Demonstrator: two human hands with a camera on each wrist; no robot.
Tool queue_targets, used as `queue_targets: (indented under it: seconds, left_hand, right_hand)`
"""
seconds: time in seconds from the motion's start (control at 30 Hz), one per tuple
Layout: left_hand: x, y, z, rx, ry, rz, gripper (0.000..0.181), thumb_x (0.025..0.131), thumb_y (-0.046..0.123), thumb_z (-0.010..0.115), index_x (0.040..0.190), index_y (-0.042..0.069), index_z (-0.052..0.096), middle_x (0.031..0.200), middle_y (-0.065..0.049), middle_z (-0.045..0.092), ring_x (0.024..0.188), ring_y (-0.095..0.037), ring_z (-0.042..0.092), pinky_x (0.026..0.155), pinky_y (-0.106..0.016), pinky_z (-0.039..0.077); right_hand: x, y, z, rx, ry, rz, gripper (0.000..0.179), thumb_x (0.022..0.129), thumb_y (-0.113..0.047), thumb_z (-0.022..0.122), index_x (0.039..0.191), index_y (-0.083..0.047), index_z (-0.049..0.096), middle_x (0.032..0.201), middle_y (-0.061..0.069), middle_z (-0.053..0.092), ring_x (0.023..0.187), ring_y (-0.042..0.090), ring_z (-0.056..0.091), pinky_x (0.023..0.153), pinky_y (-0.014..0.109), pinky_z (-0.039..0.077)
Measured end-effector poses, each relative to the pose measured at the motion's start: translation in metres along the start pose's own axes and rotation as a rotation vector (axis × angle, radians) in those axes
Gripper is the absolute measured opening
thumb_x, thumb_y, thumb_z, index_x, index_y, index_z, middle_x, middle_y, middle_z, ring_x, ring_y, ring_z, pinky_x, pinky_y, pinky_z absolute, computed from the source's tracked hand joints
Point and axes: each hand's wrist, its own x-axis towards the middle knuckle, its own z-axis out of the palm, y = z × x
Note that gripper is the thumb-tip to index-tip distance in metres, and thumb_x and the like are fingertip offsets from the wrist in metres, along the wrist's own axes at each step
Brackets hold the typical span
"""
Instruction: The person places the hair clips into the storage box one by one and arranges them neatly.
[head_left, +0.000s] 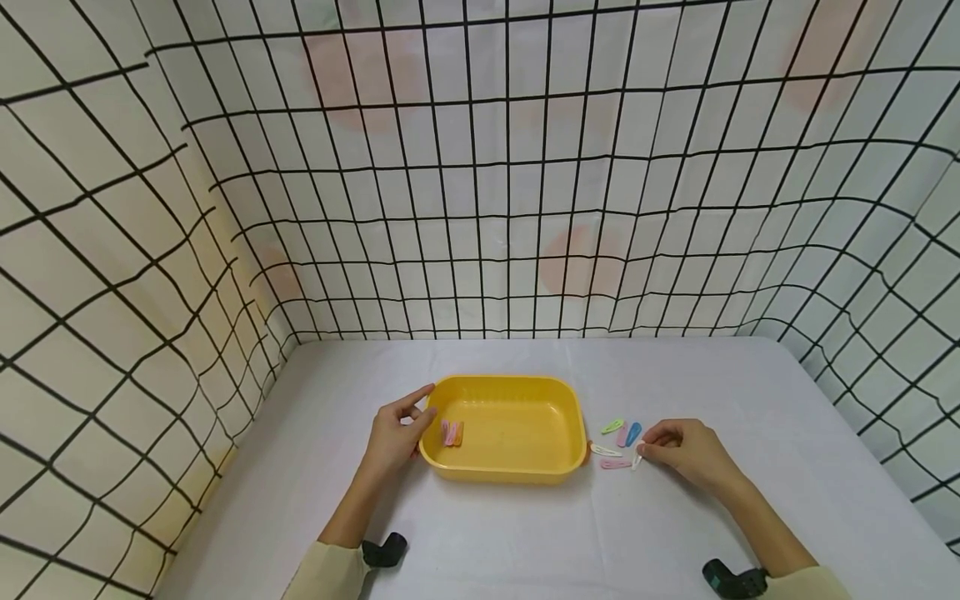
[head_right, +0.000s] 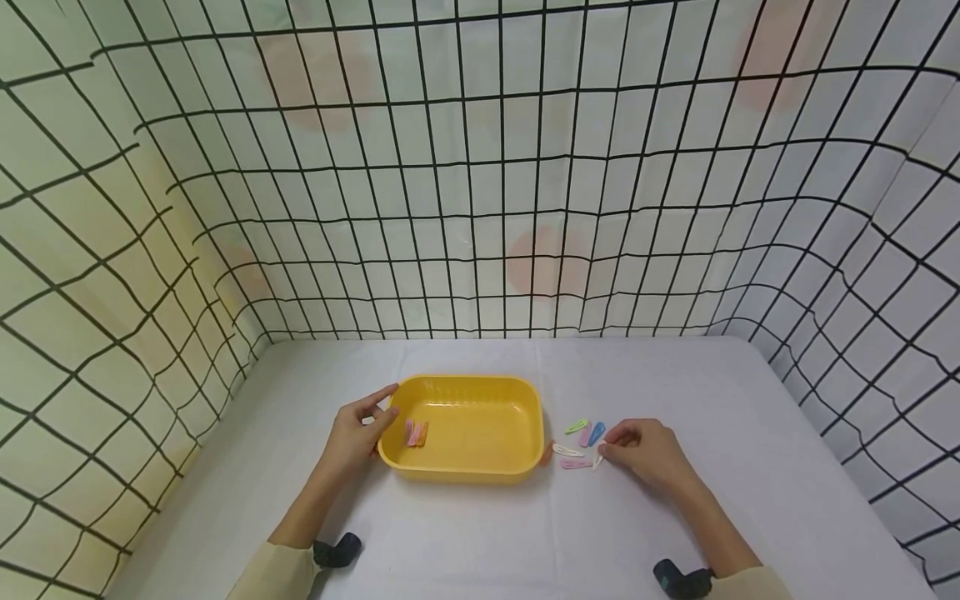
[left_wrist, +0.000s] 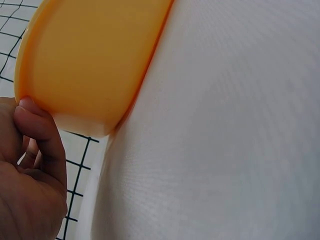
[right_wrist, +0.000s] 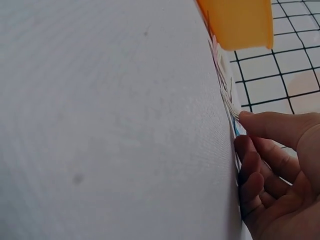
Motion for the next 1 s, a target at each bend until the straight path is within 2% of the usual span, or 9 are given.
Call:
queue_targets:
  seconds: [0.2,0.33,0.57,0.73,1.0]
  left_hand:
    - [0.0001,-0.0004,0.0001,0.002,0.010,-0.018,0.044,0.095,0.026,0.073,0.139,0.030,0.066,0.083,-0.007,0.060,0.041,-0.017,0.046,0.041,-0.021,0.045]
    - [0.0000,-0.0007,0.0000,0.002,0.008,-0.016,0.045,0.096,0.026,0.073,0.140,0.029,0.066,0.084,-0.007,0.060,0.041,-0.017,0.047,0.041,-0.021,0.045]
    - [-0.0004,-0.0002,0.0004,-0.001,0.003,-0.005,0.044,0.096,0.025,0.073,0.139,0.029,0.066,0.082,-0.007,0.060,0.040,-0.017,0.046,0.040,-0.021,0.044]
    - [-0.0006,0.0000,0.0009,0.002,0.004,-0.003,0.044,0.096,0.025,0.073,0.139,0.029,0.066,0.081,-0.007,0.059,0.040,-0.016,0.046,0.040,-0.021,0.044]
    - [-0.0004,0.0001,0.0011,0.004,0.009,-0.010,0.044,0.096,0.025,0.073,0.139,0.030,0.066,0.081,-0.007,0.059,0.040,-0.017,0.046,0.040,-0.021,0.044]
  right_hand:
    - [0.0005,-0.0019,-0.0019,0.012,0.000,-0.005,0.023,0.091,-0.032,0.078,0.097,-0.010,0.074,0.080,-0.002,0.069,0.075,0.012,0.058,0.067,0.025,0.046]
    - [0.0011,-0.0028,-0.0022,0.038,0.004,0.006,0.023,0.092,-0.029,0.077,0.100,-0.008,0.075,0.081,-0.001,0.069,0.075,0.012,0.057,0.063,0.023,0.046]
    - [0.0002,-0.0050,-0.0035,0.116,0.001,0.048,0.023,0.095,-0.024,0.074,0.106,-0.003,0.073,0.085,0.003,0.070,0.075,0.015,0.059,0.058,0.025,0.051]
    - [0.0004,-0.0049,-0.0048,0.182,-0.001,0.073,0.025,0.096,-0.021,0.073,0.111,0.000,0.072,0.090,0.008,0.070,0.074,0.015,0.065,0.060,0.026,0.055]
    - [0.0027,-0.0058,-0.0040,0.237,-0.005,0.069,0.028,0.096,-0.020,0.072,0.116,0.001,0.071,0.097,0.011,0.070,0.072,0.014,0.065,0.061,0.027,0.057]
